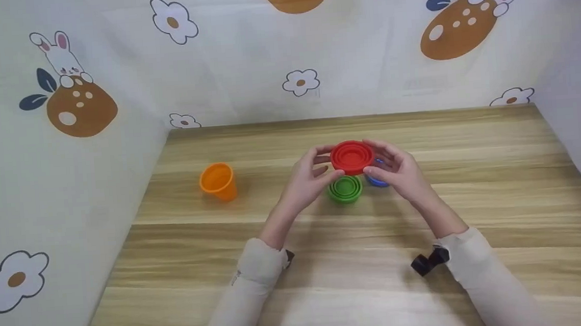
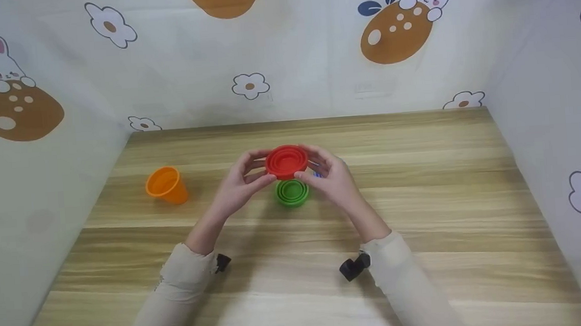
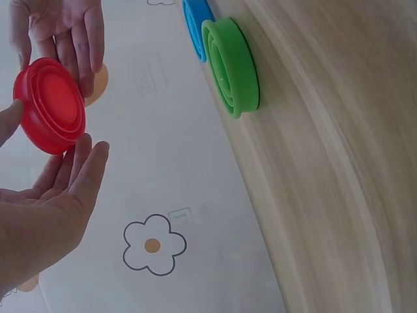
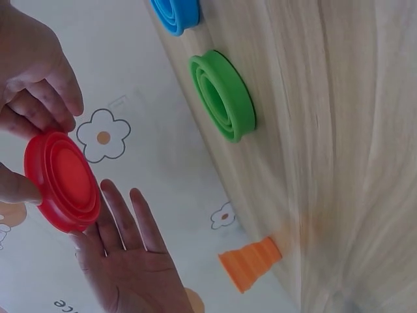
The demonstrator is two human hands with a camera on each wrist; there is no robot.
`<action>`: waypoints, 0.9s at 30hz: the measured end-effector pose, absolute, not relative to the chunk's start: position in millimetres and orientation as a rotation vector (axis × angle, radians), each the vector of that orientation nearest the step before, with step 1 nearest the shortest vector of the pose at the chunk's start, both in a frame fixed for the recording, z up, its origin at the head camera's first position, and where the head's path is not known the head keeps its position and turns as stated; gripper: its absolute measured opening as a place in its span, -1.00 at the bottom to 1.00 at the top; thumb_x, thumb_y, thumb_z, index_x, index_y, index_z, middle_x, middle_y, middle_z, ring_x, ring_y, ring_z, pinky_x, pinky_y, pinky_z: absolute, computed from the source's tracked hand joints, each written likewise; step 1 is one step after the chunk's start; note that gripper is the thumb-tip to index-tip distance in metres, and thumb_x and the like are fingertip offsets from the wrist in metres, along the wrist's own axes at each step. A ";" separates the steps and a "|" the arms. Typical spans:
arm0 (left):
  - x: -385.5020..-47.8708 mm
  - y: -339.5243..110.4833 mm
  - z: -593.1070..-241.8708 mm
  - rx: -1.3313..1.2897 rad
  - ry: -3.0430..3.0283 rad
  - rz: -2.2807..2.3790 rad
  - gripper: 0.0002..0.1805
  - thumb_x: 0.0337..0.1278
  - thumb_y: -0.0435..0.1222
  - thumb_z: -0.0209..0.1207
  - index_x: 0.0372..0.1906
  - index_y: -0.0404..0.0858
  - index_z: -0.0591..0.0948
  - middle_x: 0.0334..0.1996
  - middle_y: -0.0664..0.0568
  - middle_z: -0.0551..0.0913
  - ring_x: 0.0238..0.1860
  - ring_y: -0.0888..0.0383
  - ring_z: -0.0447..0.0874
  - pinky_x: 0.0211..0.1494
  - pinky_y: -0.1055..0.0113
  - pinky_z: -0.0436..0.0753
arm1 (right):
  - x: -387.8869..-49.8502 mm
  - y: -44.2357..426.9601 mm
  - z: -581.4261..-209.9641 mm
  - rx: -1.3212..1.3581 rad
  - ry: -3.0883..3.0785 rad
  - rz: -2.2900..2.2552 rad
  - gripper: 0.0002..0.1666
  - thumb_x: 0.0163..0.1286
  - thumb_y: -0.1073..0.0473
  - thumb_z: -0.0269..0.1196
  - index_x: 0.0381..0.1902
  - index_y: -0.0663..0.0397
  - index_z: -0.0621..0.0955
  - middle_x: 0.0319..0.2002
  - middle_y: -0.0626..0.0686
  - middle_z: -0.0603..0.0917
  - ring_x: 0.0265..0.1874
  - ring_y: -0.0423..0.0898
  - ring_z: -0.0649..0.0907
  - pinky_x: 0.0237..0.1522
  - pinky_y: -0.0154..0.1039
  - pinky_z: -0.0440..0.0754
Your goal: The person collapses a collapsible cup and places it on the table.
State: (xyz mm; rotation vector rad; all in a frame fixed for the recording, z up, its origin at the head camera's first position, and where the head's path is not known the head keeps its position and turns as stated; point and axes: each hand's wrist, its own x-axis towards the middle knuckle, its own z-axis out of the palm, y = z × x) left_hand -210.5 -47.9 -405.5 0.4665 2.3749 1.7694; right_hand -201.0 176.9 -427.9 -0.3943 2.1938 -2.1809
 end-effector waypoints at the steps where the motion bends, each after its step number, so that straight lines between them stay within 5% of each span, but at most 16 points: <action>1: -212.2 -47.8 -405.9 0.476 2.385 1.764 -0.35 0.16 -0.24 0.37 0.32 -0.27 0.42 0.29 -0.08 0.54 0.28 0.01 0.56 0.36 0.14 0.58 | -202.9 177.3 -428.3 -0.392 2.202 -2.170 -0.29 0.30 0.45 0.28 0.40 0.35 0.36 0.39 0.31 0.43 0.18 -0.36 0.58 0.26 -0.48 0.53; 9: -227.9 -46.3 -410.4 0.472 2.418 1.708 -0.37 0.16 -0.31 0.35 0.34 -0.26 0.43 0.30 -0.07 0.54 0.31 0.03 0.53 0.40 0.14 0.54 | -217.3 179.3 -434.1 -0.387 2.276 -2.064 -0.27 0.31 0.42 0.29 0.42 0.31 0.35 0.42 0.25 0.42 0.36 0.00 0.48 0.34 -0.49 0.44; 27: -267.6 -36.6 -442.2 0.486 2.551 1.477 -0.38 0.22 -0.44 0.26 0.39 -0.23 0.42 0.35 -0.05 0.53 0.42 0.07 0.43 0.49 0.22 0.43 | -247.6 175.6 -466.1 -0.370 2.376 -2.005 -0.23 0.29 0.40 0.33 0.43 0.30 0.33 0.44 0.26 0.39 0.49 0.11 0.33 0.53 -0.13 0.28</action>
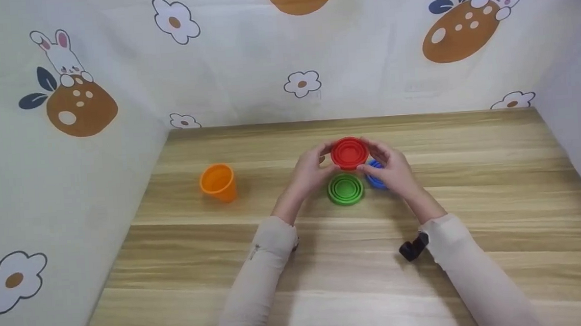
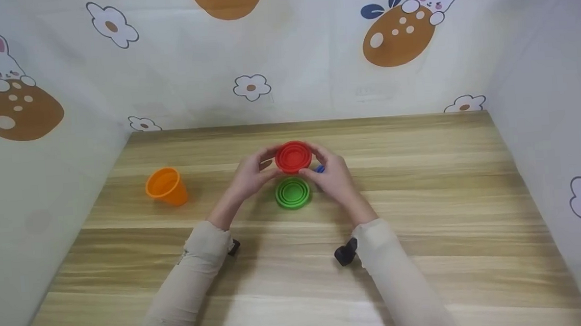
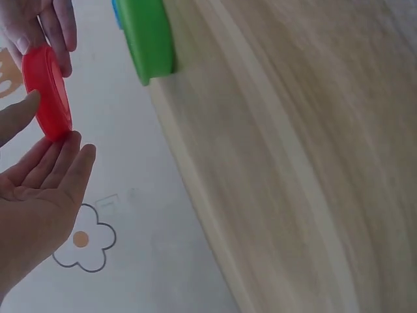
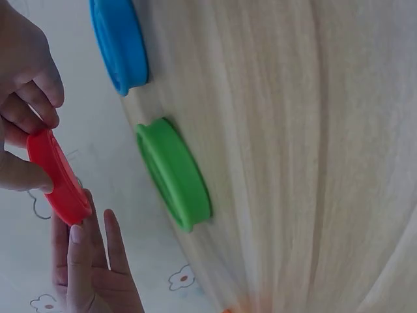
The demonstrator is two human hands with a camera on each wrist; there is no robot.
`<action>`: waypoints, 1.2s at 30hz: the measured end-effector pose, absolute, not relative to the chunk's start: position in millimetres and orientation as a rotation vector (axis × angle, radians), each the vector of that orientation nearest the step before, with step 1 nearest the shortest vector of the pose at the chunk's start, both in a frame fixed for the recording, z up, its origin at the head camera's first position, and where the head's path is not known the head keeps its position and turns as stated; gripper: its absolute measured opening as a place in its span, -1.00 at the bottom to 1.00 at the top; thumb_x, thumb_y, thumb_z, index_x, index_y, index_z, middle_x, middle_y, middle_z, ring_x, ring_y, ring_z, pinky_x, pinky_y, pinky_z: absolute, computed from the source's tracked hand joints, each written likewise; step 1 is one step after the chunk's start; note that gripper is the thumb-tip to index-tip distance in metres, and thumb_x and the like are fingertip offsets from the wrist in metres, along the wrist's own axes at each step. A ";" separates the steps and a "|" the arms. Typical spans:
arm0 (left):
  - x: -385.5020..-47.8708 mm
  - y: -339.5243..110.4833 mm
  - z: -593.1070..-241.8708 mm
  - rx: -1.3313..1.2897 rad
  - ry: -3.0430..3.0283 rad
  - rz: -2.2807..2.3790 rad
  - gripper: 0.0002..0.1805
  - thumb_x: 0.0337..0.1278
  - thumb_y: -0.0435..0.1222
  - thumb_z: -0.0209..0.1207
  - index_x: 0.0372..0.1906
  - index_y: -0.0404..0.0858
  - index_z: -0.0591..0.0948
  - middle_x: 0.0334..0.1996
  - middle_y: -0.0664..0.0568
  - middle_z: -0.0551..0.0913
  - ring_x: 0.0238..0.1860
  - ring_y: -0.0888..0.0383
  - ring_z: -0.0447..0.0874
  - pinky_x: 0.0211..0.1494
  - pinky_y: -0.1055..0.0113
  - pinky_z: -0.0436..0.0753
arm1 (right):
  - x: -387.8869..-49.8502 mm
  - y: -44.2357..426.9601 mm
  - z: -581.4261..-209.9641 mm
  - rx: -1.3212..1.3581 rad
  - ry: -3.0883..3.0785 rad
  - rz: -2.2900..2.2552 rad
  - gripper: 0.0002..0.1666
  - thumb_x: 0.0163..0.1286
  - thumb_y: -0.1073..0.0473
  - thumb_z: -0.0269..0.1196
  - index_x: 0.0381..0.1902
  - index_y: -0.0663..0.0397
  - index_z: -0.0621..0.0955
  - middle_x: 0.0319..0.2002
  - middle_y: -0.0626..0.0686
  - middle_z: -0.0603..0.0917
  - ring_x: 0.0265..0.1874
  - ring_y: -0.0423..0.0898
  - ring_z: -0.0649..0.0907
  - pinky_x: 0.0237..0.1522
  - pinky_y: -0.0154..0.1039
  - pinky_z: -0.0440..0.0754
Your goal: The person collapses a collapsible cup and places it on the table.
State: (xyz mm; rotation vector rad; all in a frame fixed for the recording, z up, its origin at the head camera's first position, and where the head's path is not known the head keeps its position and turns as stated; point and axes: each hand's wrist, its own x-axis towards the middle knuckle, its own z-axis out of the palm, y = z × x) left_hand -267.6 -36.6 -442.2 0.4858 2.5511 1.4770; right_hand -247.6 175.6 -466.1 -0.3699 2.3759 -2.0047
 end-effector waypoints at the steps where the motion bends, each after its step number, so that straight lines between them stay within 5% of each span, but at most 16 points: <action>1: -269.5 -35.9 -444.7 0.487 2.562 1.458 -0.38 0.22 -0.44 0.26 0.39 -0.23 0.42 0.34 -0.05 0.53 0.42 0.07 0.43 0.49 0.21 0.43 | -249.0 175.4 -468.0 -0.376 2.389 -1.997 -0.24 0.29 0.40 0.33 0.42 0.30 0.34 0.43 0.26 0.39 0.49 0.11 0.33 0.54 -0.12 0.26; 36: -296.8 -24.1 -474.7 0.483 2.748 1.100 -0.39 0.21 -0.44 0.25 0.38 -0.29 0.42 0.28 -0.11 0.58 0.36 0.05 0.49 0.47 0.25 0.44 | -263.9 165.3 -487.0 -0.278 2.847 -1.343 -0.24 0.31 0.31 0.33 0.44 0.19 0.36 0.33 0.30 0.50 0.36 0.25 0.46 0.45 0.16 0.35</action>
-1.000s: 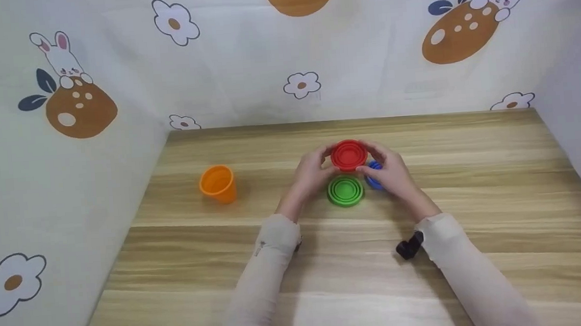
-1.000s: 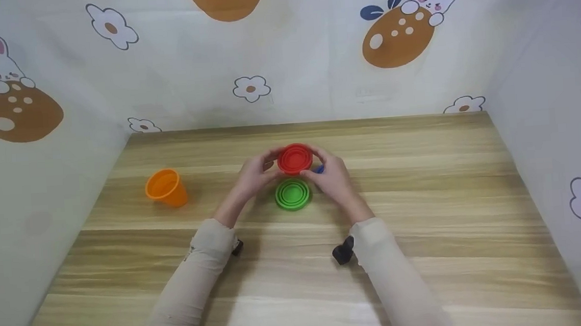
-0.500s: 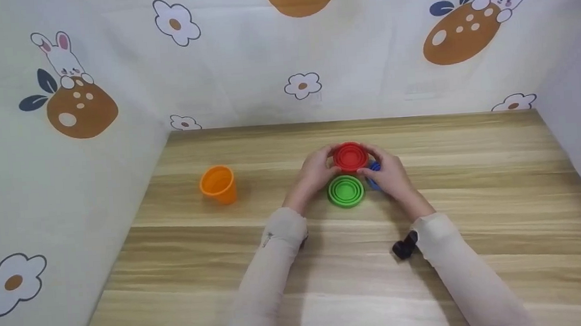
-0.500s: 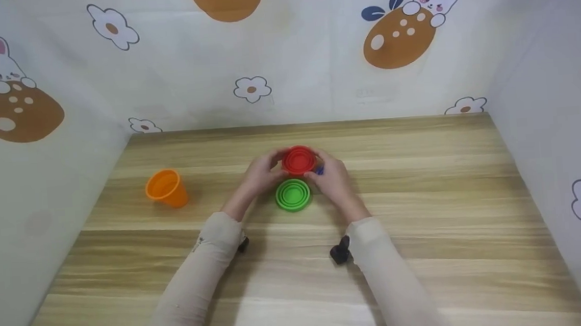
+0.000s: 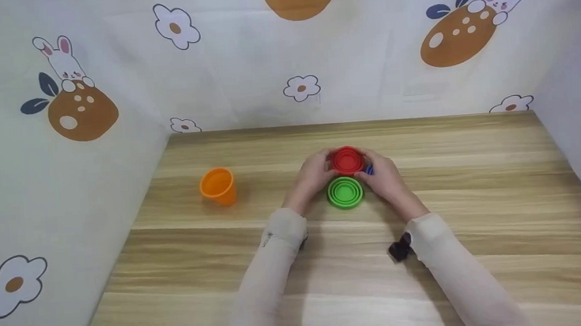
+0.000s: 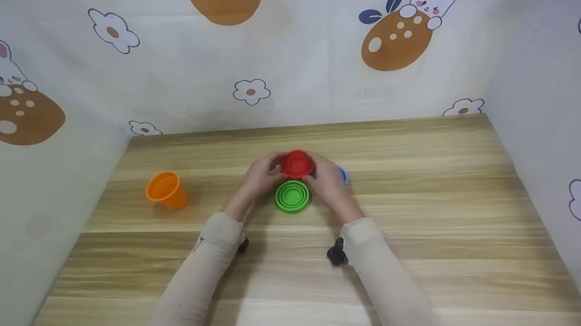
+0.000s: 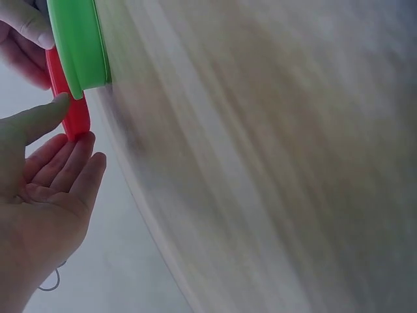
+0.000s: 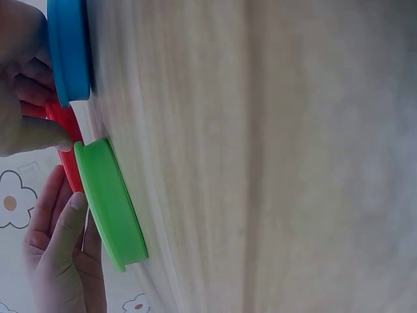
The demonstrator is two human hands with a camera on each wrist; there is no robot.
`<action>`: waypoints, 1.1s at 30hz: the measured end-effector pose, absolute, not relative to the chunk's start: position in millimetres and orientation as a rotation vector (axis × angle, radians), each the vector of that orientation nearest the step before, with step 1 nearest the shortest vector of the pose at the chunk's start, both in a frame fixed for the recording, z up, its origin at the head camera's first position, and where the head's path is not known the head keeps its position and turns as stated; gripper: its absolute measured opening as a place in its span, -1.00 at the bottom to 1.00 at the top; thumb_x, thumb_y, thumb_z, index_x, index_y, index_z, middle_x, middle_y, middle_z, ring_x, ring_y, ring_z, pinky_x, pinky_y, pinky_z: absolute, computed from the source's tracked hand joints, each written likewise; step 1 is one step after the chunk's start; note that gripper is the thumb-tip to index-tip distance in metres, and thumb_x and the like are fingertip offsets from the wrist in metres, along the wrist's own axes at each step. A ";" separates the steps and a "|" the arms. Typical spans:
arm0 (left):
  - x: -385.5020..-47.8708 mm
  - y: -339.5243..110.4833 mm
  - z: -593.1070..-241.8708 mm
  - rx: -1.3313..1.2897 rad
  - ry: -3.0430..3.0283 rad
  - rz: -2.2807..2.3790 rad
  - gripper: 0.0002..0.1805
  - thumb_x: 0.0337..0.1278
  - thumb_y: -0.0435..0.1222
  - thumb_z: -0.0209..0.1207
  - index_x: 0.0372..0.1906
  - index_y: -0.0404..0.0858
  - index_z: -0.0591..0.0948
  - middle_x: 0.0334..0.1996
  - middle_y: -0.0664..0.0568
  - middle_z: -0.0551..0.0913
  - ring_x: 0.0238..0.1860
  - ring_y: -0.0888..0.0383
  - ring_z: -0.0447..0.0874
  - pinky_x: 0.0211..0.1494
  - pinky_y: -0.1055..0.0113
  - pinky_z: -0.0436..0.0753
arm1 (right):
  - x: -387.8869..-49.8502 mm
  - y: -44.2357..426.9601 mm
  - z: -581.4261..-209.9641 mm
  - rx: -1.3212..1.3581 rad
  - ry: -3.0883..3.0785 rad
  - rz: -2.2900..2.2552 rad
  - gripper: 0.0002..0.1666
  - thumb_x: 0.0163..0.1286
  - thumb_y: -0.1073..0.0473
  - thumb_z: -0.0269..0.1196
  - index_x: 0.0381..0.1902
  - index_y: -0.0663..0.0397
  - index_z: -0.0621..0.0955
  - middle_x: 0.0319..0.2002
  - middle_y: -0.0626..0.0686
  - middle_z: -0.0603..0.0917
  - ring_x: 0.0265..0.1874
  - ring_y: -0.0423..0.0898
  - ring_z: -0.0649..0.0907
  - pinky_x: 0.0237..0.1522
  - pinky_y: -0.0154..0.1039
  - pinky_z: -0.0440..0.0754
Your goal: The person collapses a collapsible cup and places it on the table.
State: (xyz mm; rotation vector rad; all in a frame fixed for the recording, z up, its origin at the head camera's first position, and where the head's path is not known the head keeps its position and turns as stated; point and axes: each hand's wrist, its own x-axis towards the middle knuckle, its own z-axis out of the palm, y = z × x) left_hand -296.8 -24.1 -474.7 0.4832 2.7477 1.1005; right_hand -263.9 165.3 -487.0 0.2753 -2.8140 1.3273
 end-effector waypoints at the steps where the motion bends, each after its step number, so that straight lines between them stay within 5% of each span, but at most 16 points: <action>1: -296.5 -24.3 -474.7 0.487 2.748 1.098 -0.39 0.22 -0.44 0.25 0.38 -0.29 0.42 0.28 -0.12 0.57 0.36 0.04 0.49 0.47 0.24 0.44 | -263.9 164.9 -486.9 0.281 -2.823 1.307 -0.24 0.31 0.31 0.33 0.44 0.19 0.35 0.33 0.30 0.50 0.36 0.25 0.46 0.45 0.16 0.35; 33: -299.2 -22.0 -475.5 0.406 2.683 1.088 -0.41 0.18 -0.46 0.27 0.33 -0.38 0.45 0.24 -0.19 0.59 0.30 -0.02 0.54 0.41 0.20 0.51 | -266.8 157.4 -486.7 0.391 -2.942 0.976 -0.30 0.29 0.38 0.30 0.38 0.36 0.38 0.26 0.38 0.54 0.29 0.29 0.53 0.39 0.13 0.45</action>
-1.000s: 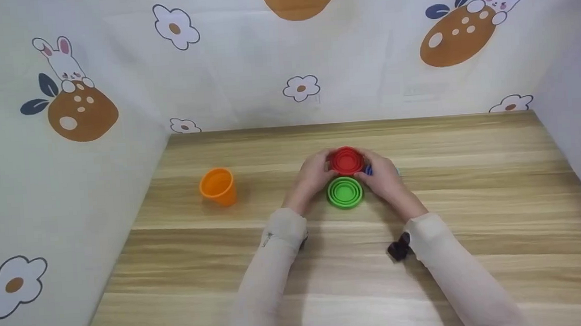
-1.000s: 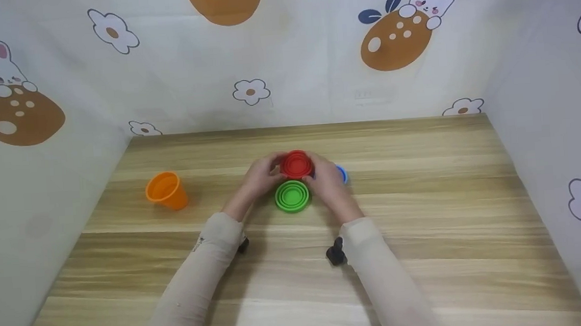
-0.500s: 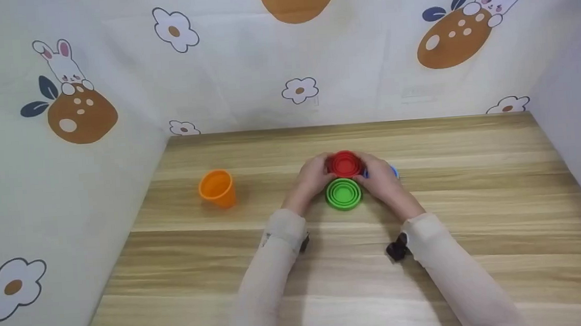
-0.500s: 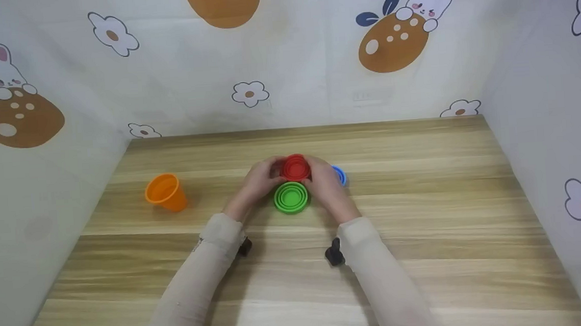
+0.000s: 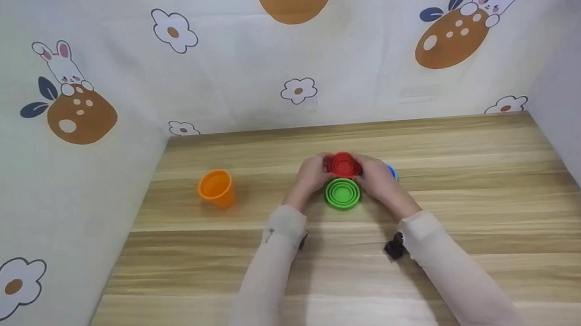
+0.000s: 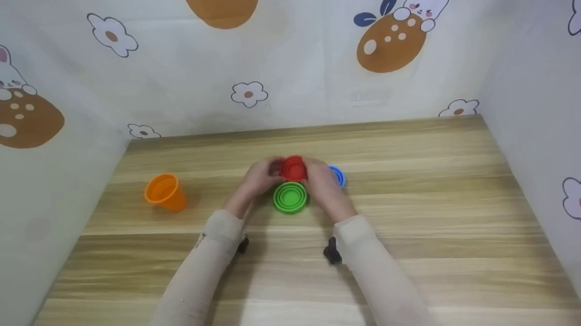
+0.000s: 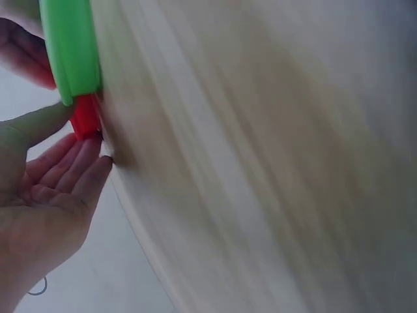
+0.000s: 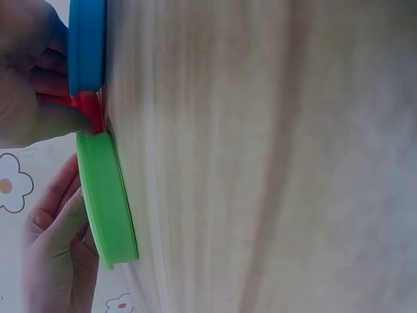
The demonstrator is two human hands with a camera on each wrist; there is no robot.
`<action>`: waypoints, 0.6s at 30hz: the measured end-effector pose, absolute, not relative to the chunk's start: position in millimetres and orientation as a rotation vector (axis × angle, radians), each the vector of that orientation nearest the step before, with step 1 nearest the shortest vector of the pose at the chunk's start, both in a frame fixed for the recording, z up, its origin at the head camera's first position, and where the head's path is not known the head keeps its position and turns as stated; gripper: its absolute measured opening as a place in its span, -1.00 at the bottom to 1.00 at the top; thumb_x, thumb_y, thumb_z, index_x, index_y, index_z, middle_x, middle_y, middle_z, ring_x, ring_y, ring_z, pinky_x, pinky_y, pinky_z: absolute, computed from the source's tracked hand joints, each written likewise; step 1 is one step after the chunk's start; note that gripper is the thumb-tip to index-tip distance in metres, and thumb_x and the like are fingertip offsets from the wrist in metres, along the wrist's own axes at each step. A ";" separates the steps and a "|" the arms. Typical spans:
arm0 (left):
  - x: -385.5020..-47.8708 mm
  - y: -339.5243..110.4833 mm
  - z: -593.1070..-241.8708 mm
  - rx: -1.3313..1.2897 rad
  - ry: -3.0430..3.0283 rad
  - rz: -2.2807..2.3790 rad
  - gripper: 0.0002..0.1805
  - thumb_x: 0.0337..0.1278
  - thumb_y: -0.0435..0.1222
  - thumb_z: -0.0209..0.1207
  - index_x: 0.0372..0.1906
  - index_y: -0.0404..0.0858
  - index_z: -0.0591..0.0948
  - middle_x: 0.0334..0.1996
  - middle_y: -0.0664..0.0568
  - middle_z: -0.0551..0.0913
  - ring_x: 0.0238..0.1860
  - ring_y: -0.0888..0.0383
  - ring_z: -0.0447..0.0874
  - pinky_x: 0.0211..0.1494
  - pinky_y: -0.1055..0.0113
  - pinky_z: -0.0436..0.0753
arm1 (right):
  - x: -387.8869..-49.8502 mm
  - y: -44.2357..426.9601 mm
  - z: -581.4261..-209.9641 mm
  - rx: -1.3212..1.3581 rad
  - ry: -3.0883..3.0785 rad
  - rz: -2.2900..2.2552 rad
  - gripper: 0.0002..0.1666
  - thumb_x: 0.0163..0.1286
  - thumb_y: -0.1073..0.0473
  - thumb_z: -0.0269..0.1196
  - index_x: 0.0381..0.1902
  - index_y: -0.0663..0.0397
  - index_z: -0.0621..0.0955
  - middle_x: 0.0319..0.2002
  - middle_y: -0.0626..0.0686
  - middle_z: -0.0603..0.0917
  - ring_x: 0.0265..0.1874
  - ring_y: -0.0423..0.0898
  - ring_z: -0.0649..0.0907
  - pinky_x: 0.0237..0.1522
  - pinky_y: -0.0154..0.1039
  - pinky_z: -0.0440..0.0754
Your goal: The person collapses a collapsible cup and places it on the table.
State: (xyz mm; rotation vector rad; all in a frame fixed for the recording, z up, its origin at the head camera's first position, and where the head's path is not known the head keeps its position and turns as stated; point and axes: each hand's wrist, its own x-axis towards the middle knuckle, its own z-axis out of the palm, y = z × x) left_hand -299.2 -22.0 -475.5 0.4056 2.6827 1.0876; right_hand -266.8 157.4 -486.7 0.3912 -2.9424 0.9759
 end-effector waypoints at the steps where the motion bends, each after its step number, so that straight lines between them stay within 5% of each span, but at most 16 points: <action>1: -299.1 -22.9 -475.4 0.397 2.671 1.108 -0.41 0.17 -0.47 0.27 0.33 -0.38 0.45 0.25 -0.19 0.59 0.31 -0.02 0.54 0.42 0.21 0.50 | -267.0 156.5 -486.3 0.391 -2.942 0.977 -0.31 0.28 0.38 0.30 0.37 0.36 0.40 0.25 0.38 0.55 0.27 0.29 0.54 0.38 0.13 0.46; 18: -303.2 -26.3 -475.4 0.352 2.565 1.240 -0.40 0.10 -0.51 0.30 0.30 -0.36 0.47 0.27 -0.19 0.57 0.34 -0.02 0.52 0.44 0.24 0.48 | -270.3 153.8 -482.6 0.382 -2.973 0.953 -0.36 0.30 0.35 0.31 0.33 0.37 0.44 0.17 0.37 0.61 0.20 0.27 0.60 0.30 0.11 0.55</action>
